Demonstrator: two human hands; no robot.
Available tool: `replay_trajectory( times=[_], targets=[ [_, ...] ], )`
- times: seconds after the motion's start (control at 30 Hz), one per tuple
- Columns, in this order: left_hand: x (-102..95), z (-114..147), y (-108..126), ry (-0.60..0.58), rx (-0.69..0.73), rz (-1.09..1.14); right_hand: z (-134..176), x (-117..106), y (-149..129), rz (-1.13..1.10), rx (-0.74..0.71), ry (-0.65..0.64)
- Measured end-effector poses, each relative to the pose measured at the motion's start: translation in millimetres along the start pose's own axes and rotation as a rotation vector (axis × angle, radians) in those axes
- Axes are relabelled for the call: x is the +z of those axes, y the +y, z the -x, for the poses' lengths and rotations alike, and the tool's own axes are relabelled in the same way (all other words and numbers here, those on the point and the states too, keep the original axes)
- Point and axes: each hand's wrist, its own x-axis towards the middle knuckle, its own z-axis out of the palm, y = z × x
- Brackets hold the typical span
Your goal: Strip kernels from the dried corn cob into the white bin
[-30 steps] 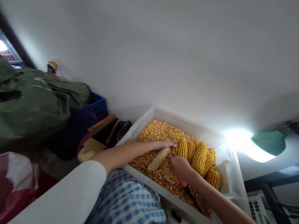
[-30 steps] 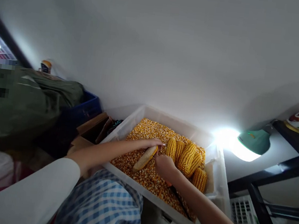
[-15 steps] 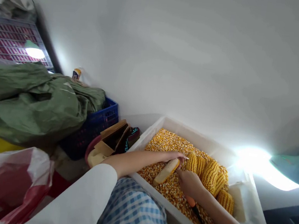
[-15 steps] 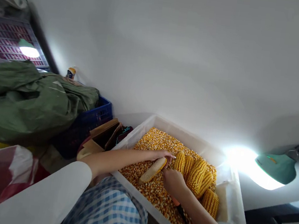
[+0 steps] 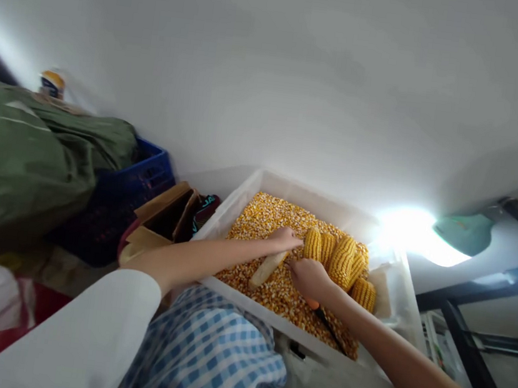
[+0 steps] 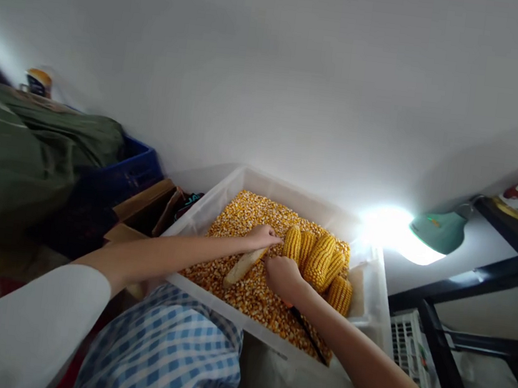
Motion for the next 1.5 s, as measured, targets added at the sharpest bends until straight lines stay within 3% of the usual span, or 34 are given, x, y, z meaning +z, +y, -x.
replay_trajectory(
  times=[0.13, 0.27, 0.37, 0.47, 0.7, 1.5],
  targets=[
    [-0.2, -5.0, -1.2, -0.089, -0.059, 0.282, 2.0, -5.5, 2.7, 0.002, -0.019, 0.01],
    [-7.9, -3.4, 2.4, -0.298, -0.127, 0.629, 3.9, -12.5, 4.0, 0.011, -0.009, 0.017],
    [-15.4, -4.4, 5.5, -0.486, -0.142, 0.68, 4.7, -15.4, 3.5, 0.011, -0.005, 0.011],
    [-16.5, -8.8, 7.5, -0.547, -0.234, 0.603, 5.4, -15.9, 3.0, 0.019, -0.013, 0.007],
    [-9.1, -8.8, 9.8, -0.428, -0.304, 0.662, 5.5, -18.5, 5.7, 0.005, -0.04, 0.038],
    [-4.9, -19.2, -5.7, -0.434, -0.111, 0.622, 6.1, -19.0, 2.2, -0.035, 0.0, -0.004]
  ],
)
